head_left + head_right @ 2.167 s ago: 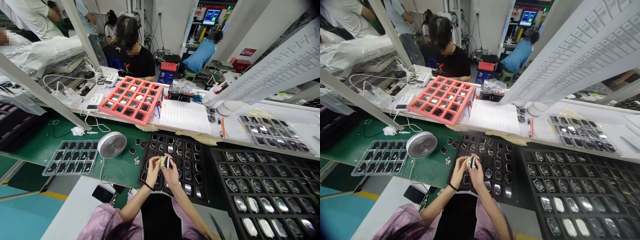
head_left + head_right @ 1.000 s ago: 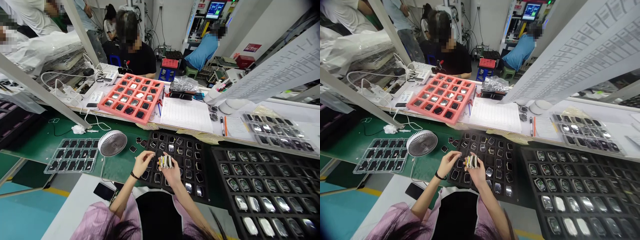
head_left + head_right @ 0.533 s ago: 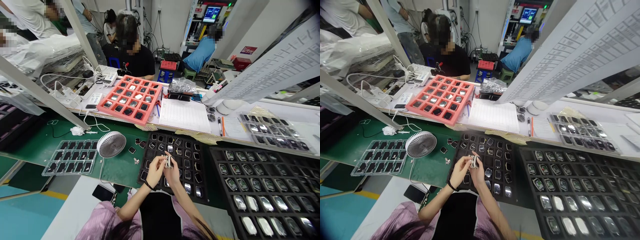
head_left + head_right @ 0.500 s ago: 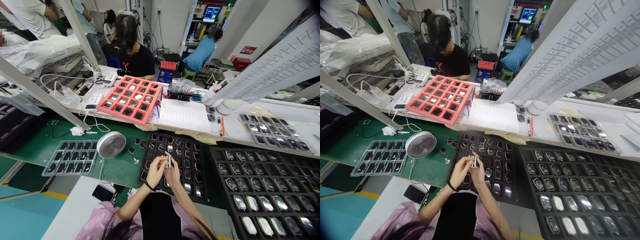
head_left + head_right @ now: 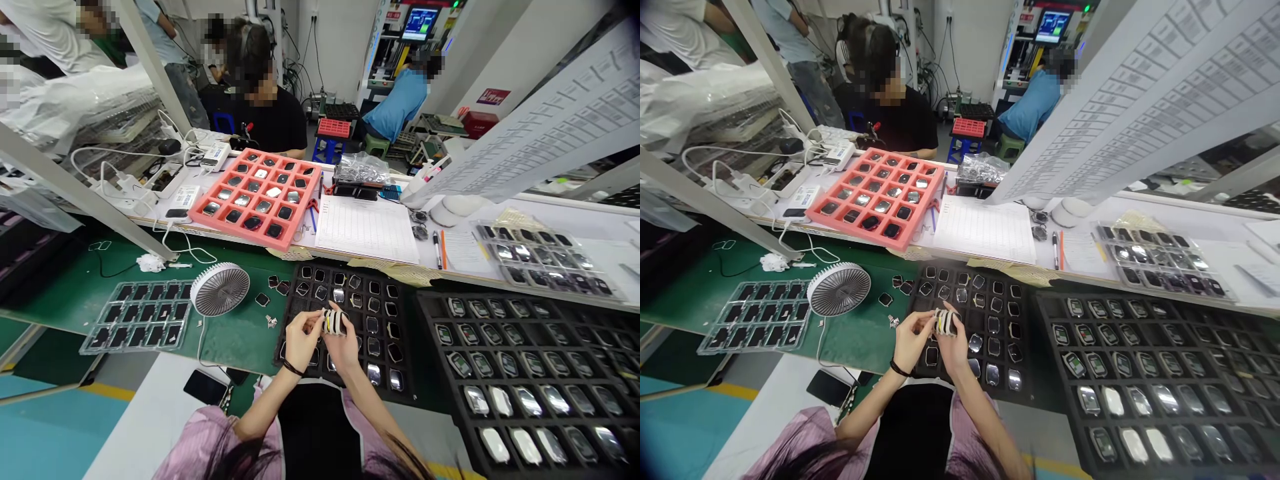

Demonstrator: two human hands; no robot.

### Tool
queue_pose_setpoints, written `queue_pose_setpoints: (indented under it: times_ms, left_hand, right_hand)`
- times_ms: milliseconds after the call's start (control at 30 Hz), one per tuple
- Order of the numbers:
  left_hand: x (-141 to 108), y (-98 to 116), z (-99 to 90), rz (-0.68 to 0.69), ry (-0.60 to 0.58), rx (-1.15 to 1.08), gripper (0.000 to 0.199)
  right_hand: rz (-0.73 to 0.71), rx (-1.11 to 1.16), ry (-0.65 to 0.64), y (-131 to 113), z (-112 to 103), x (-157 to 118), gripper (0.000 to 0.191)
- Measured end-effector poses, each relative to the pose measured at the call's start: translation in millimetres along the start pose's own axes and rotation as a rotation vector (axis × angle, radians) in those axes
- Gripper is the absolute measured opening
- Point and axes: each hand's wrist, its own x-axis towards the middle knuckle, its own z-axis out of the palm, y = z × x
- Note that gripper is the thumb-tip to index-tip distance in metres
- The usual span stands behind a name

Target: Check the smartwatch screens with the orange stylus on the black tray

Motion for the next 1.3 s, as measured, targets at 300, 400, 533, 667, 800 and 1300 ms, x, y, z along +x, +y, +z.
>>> queue_pose_setpoints:
  times_ms: [300,400,533,667,800,1300]
  left_hand:
    - [-5,-5,4.1,0.126,0.042,0.142,0.022]
    - [-11,-10,7.3,0.139,-0.011,0.126,0.033]
    - [-15,-15,10.5,0.127,-0.093,0.019,0.04]
    - [-14,-19,10.5,0.146,-0.063,-0.034,0.034]
    - [-12,-21,6.4,0.164,-0.092,-0.018,0.035]
    - [-15,-23,1.5,0.19,-0.256,-0.006,0.04]
  right_hand:
    - [-0.045,0.005,-0.006,2,7,-3,0.042]
    - [-0.083,-0.016,0.001,2,10,-3,0.046]
    - [-0.122,-0.019,0.024,2,13,-3,0.045]
    - [-0.148,-0.018,0.009,3,15,-2,0.041]
    - [-0.156,-0.017,0.003,1,14,-2,0.043]
    - [-0.175,-0.037,-0.02,-1,9,-1,0.046]
